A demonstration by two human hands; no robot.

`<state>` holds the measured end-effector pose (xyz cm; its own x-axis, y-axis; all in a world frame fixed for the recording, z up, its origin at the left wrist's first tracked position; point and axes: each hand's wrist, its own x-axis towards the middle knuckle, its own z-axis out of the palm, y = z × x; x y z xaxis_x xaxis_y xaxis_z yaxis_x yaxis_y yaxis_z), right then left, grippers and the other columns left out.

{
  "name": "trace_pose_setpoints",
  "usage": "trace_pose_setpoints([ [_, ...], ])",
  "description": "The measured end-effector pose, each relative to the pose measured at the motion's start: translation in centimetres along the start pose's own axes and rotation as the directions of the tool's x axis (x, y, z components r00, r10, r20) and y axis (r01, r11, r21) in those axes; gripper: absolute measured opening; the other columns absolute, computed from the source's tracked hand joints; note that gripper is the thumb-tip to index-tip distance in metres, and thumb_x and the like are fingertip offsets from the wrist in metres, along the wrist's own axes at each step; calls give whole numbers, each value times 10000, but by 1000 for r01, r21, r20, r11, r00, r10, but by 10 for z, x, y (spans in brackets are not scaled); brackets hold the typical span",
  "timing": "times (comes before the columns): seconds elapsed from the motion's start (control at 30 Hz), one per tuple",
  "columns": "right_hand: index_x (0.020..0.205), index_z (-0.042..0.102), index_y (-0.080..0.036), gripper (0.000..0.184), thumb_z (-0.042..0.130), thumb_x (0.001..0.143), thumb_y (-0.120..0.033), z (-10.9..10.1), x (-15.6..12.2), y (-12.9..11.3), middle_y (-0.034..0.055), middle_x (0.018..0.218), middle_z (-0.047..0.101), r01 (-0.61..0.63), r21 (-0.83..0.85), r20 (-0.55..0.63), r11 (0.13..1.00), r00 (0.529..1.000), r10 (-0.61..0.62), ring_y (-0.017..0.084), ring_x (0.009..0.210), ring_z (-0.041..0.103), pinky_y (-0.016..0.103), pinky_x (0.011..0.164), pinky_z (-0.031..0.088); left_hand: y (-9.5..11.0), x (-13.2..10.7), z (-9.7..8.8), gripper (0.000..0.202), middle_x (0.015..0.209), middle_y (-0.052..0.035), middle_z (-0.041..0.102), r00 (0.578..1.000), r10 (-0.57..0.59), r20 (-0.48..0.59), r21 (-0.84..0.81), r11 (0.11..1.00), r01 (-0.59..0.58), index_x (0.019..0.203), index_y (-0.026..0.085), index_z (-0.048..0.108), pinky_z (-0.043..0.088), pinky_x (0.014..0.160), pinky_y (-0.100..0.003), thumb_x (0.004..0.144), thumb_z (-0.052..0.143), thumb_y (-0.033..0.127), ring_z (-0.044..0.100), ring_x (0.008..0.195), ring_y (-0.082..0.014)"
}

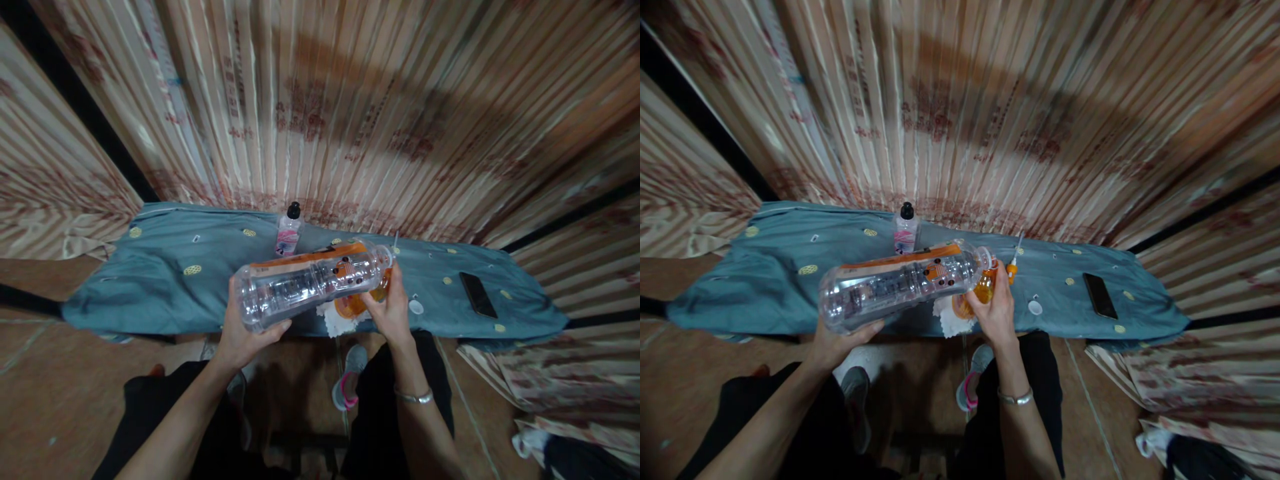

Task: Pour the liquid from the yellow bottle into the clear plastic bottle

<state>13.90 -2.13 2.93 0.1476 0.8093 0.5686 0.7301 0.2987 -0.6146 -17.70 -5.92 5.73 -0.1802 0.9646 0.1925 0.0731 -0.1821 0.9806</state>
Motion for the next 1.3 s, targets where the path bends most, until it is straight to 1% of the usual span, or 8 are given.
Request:
trace_pose_setpoints([
  [0.13, 1718, 466, -220, 892, 794, 916, -436, -1, 1, 0, 194, 1518, 749, -8, 19, 12, 1000, 1000, 8, 377, 1386, 762, 609, 1212, 618, 3, 1, 2, 886, 1122, -67, 754, 1000, 5, -6, -12, 1000, -5, 1257, 246, 579, 724, 919, -489, 561, 1032, 556, 801, 973, -303],
  [0.3, 1714, 474, -211, 881, 777, 918, -435, -1, 0, -2, 201, 1507, 750, -16, 14, 7, 1000, 1000, 16, 381, 1357, 771, 609, 1188, 627, 3, 1, 2, 905, 1095, -56, 747, 1000, 12, -3, -5, 1000, -12, 1254, 260, 564, 729, 892, -490, 556, 1028, 602, 804, 964, -314],
  [0.43, 1715, 475, -211, 872, 768, 925, -432, -1, 1, -4, 200, 1526, 741, -10, 17, 3, 1000, 1000, 10, 373, 1374, 761, 594, 1192, 626, 1, 0, 0, 883, 1103, -65, 749, 1000, 18, -8, 17, 1000, -18, 1251, 255, 555, 730, 889, -482, 571, 1023, 568, 808, 988, -323],
  [0.6, 1724, 460, -212, 903, 792, 913, -428, -2, 1, -2, 200, 1538, 736, -8, 7, 15, 1000, 1000, 8, 371, 1375, 763, 590, 1200, 627, -5, 0, 0, 878, 1064, -41, 732, 997, 69, -23, 19, 997, -68, 1244, 262, 572, 723, 883, -470, 578, 1032, 604, 792, 949, -295],
  [0.77, 1696, 499, -202, 876, 792, 901, -426, -1, 1, -1, 201, 1512, 753, 1, 5, 2, 1000, 1000, -1, 373, 1358, 772, 592, 1182, 639, -12, 2, 1, 882, 1094, -44, 719, 991, 123, -45, 8, 992, -123, 1249, 258, 600, 726, 919, -494, 574, 1040, 615, 796, 1002, -310],
  [0.9, 1680, 520, -202, 859, 796, 896, -418, -2, 2, -2, 210, 1530, 749, 0, 10, -4, 1000, 1000, 0, 379, 1354, 777, 591, 1165, 649, -13, 1, 0, 888, 1070, -40, 716, 994, 104, -32, -21, 994, -105, 1274, 261, 595, 730, 862, -473, 584, 1041, 599, 793, 966, -303],
  [1.07, 1697, 498, -209, 882, 804, 897, -419, -2, 1, -2, 206, 1533, 747, -19, 6, 11, 1000, 1000, 19, 377, 1363, 774, 588, 1174, 644, -12, 0, 1, 882, 1136, -71, 735, 994, 106, -35, -29, 994, -107, 1263, 252, 593, 728, 870, -467, 581, 1043, 583, 791, 973, -299],
  [1.3, 1707, 488, -222, 887, 806, 902, -417, -3, 2, -3, 192, 1522, 750, 3, 19, 11, 1000, 1000, -3, 367, 1346, 776, 578, 1175, 642, -13, 2, 2, 901, 1128, -66, 743, 993, 112, -48, -20, 993, -113, 1274, 258, 595, 726, 879, -466, 568, 1049, 588, 794, 979, -306],
])
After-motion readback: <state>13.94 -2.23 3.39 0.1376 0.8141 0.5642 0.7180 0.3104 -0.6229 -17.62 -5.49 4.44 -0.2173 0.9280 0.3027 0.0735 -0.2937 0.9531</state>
